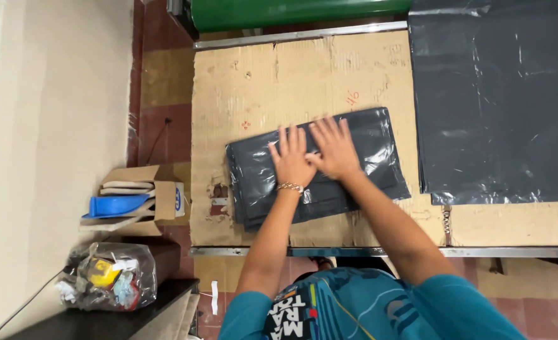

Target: Folding plastic bags coming off a conveyor belt and stacking them into a red plastic crate.

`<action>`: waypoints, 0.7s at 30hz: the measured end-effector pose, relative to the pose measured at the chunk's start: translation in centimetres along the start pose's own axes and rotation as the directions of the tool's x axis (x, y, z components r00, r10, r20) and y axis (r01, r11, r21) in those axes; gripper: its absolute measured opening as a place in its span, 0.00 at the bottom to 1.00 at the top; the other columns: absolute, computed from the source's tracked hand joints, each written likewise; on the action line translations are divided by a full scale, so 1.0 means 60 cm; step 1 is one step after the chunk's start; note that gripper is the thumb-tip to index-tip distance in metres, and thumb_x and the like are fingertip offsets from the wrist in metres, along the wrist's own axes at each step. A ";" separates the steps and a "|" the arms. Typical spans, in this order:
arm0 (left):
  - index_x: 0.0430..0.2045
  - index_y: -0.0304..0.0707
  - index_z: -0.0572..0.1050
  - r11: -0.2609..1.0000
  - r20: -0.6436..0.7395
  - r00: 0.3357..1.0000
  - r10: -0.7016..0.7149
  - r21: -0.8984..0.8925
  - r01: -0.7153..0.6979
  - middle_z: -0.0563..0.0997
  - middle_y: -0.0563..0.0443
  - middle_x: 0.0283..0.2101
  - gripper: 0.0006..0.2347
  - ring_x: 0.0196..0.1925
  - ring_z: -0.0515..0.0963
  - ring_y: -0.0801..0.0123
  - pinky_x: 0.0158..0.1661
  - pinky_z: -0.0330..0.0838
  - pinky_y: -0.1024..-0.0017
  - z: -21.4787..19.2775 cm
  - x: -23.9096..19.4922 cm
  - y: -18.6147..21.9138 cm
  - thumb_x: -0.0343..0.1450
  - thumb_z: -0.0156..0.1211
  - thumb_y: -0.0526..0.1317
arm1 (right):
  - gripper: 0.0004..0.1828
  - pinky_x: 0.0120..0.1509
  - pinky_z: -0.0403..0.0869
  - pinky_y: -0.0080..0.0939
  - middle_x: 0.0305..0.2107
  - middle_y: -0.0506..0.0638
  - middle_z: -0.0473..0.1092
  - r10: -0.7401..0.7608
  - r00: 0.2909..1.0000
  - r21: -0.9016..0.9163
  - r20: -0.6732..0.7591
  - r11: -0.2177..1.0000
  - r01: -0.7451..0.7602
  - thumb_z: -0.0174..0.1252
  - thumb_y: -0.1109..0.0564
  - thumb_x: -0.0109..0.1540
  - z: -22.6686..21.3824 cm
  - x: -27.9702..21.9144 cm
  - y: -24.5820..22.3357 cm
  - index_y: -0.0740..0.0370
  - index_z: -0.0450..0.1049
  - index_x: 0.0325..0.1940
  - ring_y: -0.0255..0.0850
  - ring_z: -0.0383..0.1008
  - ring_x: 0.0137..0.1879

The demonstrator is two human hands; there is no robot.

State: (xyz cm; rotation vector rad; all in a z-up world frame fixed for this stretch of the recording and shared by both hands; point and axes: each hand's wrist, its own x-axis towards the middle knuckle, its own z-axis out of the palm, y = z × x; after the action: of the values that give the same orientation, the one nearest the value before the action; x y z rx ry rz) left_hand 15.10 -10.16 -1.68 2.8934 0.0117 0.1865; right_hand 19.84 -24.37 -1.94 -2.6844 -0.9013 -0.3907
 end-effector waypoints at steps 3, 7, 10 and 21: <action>0.69 0.39 0.56 0.995 0.144 0.985 -0.094 0.040 0.089 0.53 0.42 0.75 0.38 0.77 0.46 0.51 0.66 0.49 0.34 -0.079 -0.054 -0.040 0.67 0.55 0.62 | 0.47 0.77 0.42 0.70 0.72 0.55 0.56 0.185 0.979 -0.119 0.082 0.977 -0.175 0.50 0.26 0.61 -0.048 -0.031 0.072 0.53 0.57 0.77 0.54 0.47 0.79; 0.70 0.36 0.51 0.996 0.269 0.962 -0.037 -0.069 0.058 0.47 0.41 0.76 0.44 0.78 0.43 0.51 0.68 0.45 0.37 -0.119 -0.177 -0.124 0.64 0.58 0.65 | 0.46 0.80 0.36 0.69 0.74 0.59 0.51 0.373 0.921 -0.148 0.116 0.923 -0.355 0.43 0.27 0.65 -0.053 -0.083 0.142 0.55 0.52 0.79 0.55 0.42 0.80; 0.69 0.38 0.53 0.979 0.210 0.960 0.185 -0.128 -0.161 0.51 0.42 0.75 0.48 0.77 0.47 0.52 0.68 0.45 0.40 -0.074 -0.259 -0.195 0.61 0.55 0.73 | 0.40 0.77 0.48 0.69 0.65 0.68 0.64 0.096 0.995 -0.133 -0.014 0.986 -0.097 0.59 0.39 0.61 -0.071 -0.113 0.069 0.71 0.67 0.67 0.61 0.56 0.75; 0.33 0.67 0.81 0.804 0.586 0.552 0.593 -0.466 -0.370 0.84 0.69 0.37 0.17 0.46 0.83 0.68 0.41 0.81 0.63 -0.084 -0.181 -0.058 0.67 0.51 0.67 | 0.30 0.73 0.63 0.60 0.55 0.59 0.72 -0.270 0.963 0.603 -0.016 0.766 0.224 0.55 0.53 0.53 -0.038 -0.338 -0.175 0.65 0.73 0.59 0.58 0.69 0.64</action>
State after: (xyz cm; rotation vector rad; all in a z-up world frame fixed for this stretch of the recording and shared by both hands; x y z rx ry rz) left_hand 3.69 -5.82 0.93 2.3862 -0.8976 -0.7973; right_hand -2.62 -28.11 -4.84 -2.0066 -1.1731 -0.0350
